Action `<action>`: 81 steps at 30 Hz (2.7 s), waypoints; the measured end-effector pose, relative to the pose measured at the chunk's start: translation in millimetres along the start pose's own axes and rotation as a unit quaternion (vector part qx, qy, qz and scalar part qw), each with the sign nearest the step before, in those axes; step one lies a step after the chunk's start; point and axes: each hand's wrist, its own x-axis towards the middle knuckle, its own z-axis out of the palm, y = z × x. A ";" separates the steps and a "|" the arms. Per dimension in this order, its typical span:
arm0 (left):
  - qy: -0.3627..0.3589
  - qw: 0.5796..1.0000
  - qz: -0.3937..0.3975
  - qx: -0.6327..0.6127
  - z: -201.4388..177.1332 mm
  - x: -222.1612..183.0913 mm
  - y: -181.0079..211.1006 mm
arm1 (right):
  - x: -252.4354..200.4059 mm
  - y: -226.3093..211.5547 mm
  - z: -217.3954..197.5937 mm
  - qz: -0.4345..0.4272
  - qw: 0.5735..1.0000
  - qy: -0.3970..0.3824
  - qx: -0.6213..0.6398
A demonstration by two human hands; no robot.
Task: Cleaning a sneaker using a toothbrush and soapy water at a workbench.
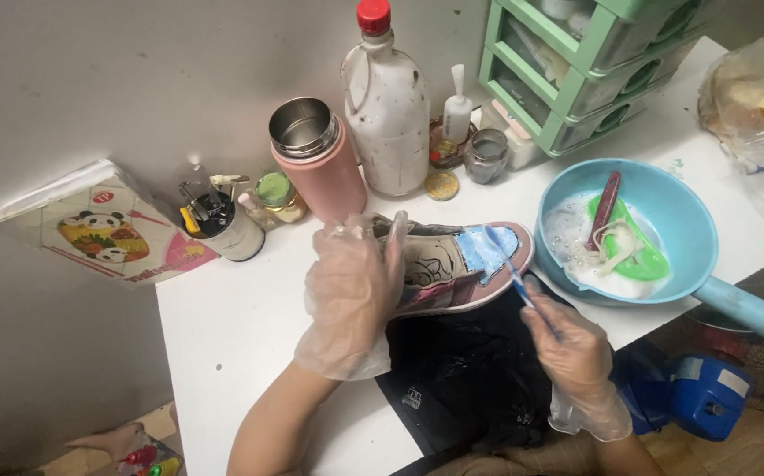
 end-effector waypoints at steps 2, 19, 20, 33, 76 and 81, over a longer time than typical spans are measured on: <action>0.022 0.997 -0.024 0.069 13.1 0.0 3.3 | 2.3 6.9 2.8 -0.100 0.991 -0.059 -0.062; -0.329 0.929 -0.044 -0.167 -48.7 11.7 -1.5 | 7.2 -24.1 -10.9 0.131 0.985 -0.109 0.023; -0.331 0.930 -0.067 -0.145 -51.2 12.0 -0.5 | 10.4 -31.1 -16.2 0.230 0.967 -0.092 0.051; -0.204 0.948 0.012 -0.246 -12.5 7.2 -15.0 | 5.1 -16.4 -5.0 0.160 0.976 -0.118 0.087; -0.484 0.477 -0.063 -0.731 -64.3 21.3 -11.4 | 0.5 -51.5 -72.5 0.030 0.997 0.044 -0.055; -0.507 0.491 -0.120 -0.698 -73.5 18.3 -8.7 | 39.9 -32.4 -128.5 -0.034 0.907 0.018 -0.419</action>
